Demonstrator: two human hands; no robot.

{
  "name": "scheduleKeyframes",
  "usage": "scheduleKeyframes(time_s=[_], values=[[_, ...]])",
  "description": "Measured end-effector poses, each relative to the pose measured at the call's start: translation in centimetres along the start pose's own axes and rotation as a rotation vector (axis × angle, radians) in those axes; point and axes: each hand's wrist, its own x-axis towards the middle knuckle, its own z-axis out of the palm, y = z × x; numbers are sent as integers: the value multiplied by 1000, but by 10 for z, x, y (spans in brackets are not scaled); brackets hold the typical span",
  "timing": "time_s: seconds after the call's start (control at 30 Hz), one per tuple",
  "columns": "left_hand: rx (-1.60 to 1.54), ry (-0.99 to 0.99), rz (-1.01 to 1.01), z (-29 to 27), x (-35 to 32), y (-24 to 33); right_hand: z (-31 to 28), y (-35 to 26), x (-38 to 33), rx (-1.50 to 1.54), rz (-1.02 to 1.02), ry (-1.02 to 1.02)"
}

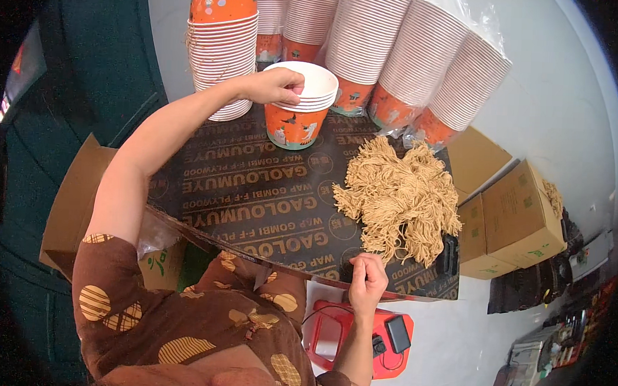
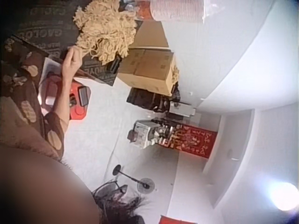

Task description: The person is tying thin strings across the openings of paper bowls.

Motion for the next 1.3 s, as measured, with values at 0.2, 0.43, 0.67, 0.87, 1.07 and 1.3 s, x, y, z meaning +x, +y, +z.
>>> scheduleKeyframes(time_s=[0.2, 0.43, 0.67, 0.87, 1.07, 1.3], values=[[107, 130, 96, 5, -5, 6, 1, 0, -1, 5, 3, 8], [345, 159, 329, 32, -14, 22, 2, 0, -1, 4, -12, 11], [383, 125, 311, 38, -23, 24, 1, -3, -1, 3, -11, 21], [416, 279, 529, 45, -56, 34, 0, -4, 1, 20, 6, -13], [391, 276, 575, 51, -92, 59, -4, -24, 20, 75, 113, -75], [159, 228, 644, 63, -125, 83, 13, -97, 80, -540, -600, -114]])
